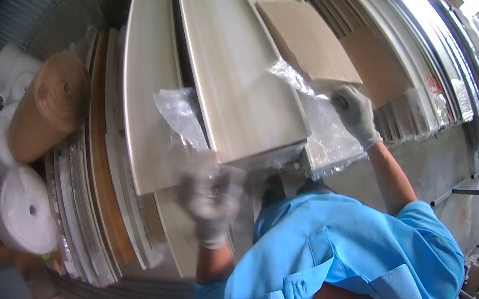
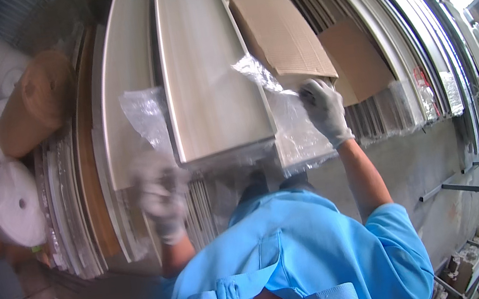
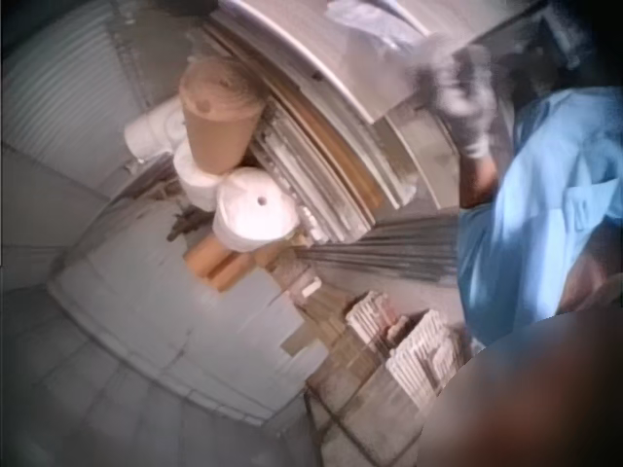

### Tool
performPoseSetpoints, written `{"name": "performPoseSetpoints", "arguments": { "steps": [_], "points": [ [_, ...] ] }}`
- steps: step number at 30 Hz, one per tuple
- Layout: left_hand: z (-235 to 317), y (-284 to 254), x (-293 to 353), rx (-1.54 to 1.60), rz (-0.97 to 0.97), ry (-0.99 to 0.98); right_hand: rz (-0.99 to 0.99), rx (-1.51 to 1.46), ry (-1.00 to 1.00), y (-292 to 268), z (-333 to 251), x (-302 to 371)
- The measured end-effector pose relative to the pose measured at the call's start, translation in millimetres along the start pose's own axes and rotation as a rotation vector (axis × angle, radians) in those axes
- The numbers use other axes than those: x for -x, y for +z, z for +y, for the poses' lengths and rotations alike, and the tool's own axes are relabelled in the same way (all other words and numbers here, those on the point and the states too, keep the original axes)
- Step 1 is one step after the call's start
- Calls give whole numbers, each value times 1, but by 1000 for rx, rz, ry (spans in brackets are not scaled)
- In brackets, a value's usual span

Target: The person handles long gray panels and thin metal strips in a workshop. They place a panel on a workbench, align metal strips along its edges, and use a blue utility knife to trim or adjust the strips. The person repeatedly picks up panels, positions them, and secures the strips before stacking the finished pieces.

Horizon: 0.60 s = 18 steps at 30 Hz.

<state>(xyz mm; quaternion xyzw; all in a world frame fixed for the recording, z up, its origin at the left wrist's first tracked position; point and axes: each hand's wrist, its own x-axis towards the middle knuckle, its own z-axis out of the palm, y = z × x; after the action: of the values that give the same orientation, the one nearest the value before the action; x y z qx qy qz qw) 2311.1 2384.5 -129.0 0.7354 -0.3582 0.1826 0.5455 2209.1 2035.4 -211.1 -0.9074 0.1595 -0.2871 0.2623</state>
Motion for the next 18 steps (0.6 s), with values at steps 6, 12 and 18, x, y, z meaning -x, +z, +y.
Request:
{"name": "performPoseSetpoints", "arguments": {
  "steps": [6,12,18],
  "points": [
    [-43,58,-14,-427,-460,206,6,120,295,3,28,27],
    [-97,9,2,-417,-353,-679,363,121,-36,-35,-41,-2],
    [-91,28,1,-691,-549,-563,-385,127,420,27,-79,8]
  ]
}}
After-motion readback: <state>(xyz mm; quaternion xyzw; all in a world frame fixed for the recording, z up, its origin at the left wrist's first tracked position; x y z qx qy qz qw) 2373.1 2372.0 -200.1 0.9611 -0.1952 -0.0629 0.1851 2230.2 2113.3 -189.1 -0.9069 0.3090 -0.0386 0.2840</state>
